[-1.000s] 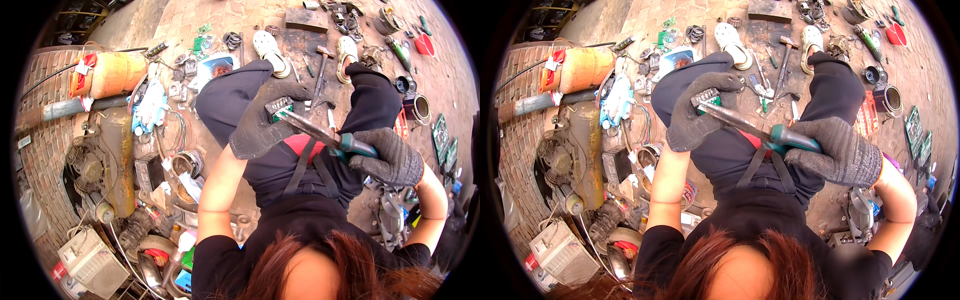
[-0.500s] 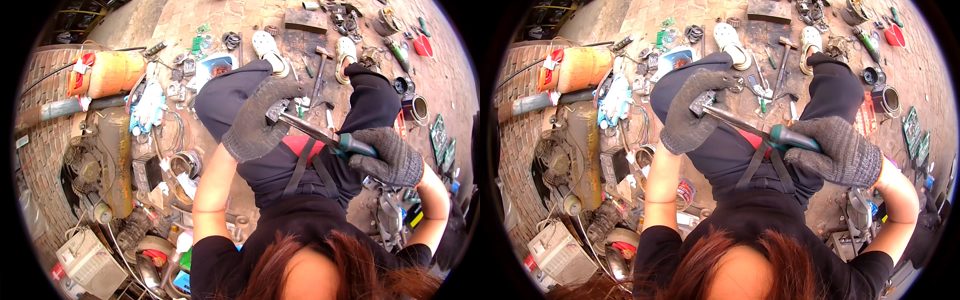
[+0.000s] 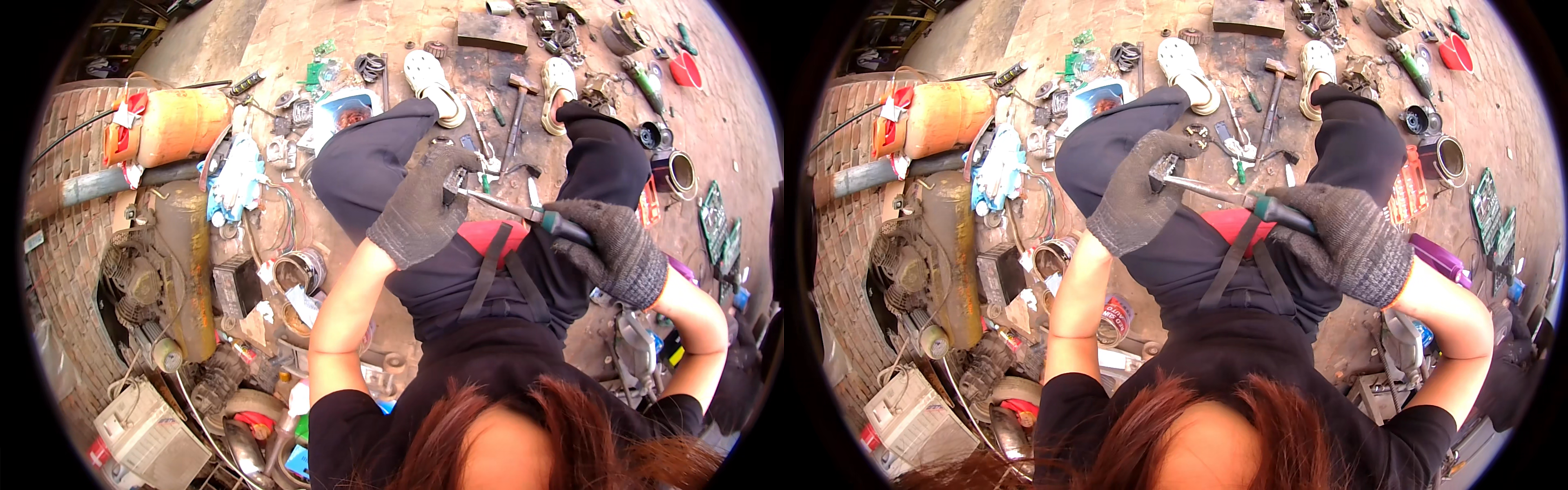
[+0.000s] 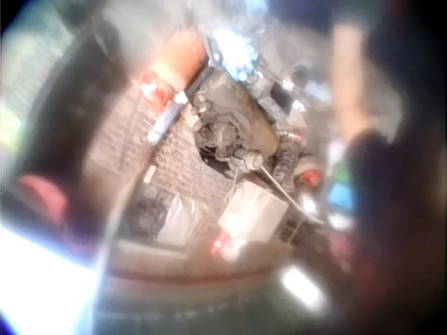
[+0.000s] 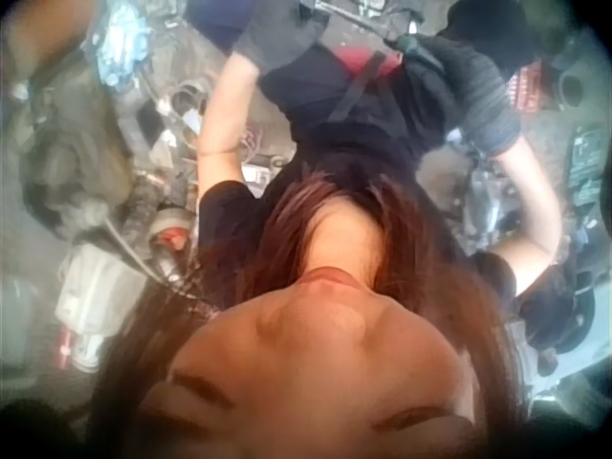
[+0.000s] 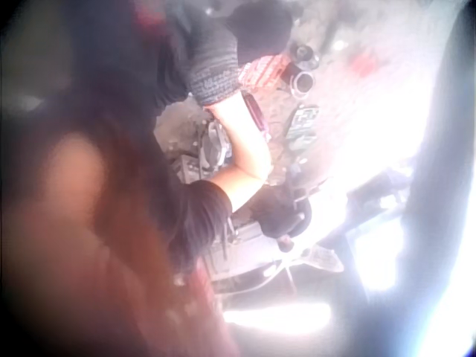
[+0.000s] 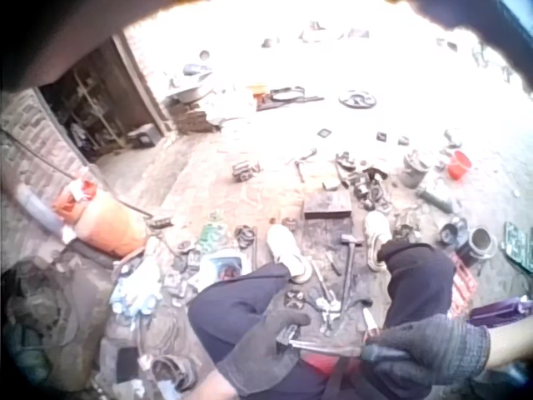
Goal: The person sits on the floor and uses pliers, a screwdriver, and a hammer to remove components from a green circuit board. They extract a cylindrical part, place it on a gear, and strike it with a hammer before continuing to disassemble the board.
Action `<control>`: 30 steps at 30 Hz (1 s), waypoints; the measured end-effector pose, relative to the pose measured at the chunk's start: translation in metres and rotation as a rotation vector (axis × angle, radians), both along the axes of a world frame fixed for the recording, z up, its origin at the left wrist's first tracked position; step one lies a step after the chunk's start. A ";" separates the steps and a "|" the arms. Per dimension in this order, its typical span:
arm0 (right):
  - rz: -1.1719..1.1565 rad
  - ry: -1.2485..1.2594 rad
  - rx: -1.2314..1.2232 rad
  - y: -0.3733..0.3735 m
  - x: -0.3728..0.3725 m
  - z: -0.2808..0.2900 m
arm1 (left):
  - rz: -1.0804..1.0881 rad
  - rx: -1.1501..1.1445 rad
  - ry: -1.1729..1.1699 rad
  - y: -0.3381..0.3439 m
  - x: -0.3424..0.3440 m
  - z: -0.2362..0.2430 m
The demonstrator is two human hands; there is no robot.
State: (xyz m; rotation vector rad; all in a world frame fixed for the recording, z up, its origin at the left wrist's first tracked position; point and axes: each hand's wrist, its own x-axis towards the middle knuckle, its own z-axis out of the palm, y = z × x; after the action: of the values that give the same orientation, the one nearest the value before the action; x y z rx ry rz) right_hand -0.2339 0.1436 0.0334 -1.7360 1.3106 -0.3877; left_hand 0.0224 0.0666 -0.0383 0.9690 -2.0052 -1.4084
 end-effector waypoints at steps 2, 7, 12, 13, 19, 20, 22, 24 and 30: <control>-0.025 -0.045 0.093 0.005 0.000 -0.005 | 0.055 0.039 -0.025 0.002 -0.005 0.001; -0.085 -0.105 0.255 0.004 0.009 -0.009 | 0.073 -0.121 -0.002 -0.002 -0.003 -0.015; -0.113 0.136 -0.101 0.005 0.016 -0.018 | 0.152 0.043 -0.078 0.000 -0.005 -0.012; -0.113 0.170 -0.150 0.005 0.018 -0.021 | 0.160 0.087 -0.086 0.001 -0.005 -0.013; -0.025 0.018 0.160 -0.007 0.005 -0.023 | 0.148 0.113 0.017 0.000 -0.012 -0.020; -0.027 -0.011 0.231 -0.009 0.006 -0.023 | 0.135 0.043 0.028 -0.003 -0.008 -0.030; -0.032 -0.029 0.157 -0.011 0.003 -0.025 | 0.105 0.008 0.044 -0.006 -0.007 -0.027; -0.034 -0.061 0.064 -0.007 -0.002 -0.036 | 0.075 0.075 0.045 -0.005 -0.006 -0.012; -0.037 -0.218 -0.206 0.000 0.008 -0.063 | 0.143 0.190 0.128 -0.003 -0.016 -0.005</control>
State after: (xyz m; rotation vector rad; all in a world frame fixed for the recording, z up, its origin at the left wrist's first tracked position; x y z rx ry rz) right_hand -0.2260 0.1441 -0.0292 -1.7823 1.1791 -0.7339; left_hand 0.0063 0.0640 -0.0430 1.0522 -1.6989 -1.5603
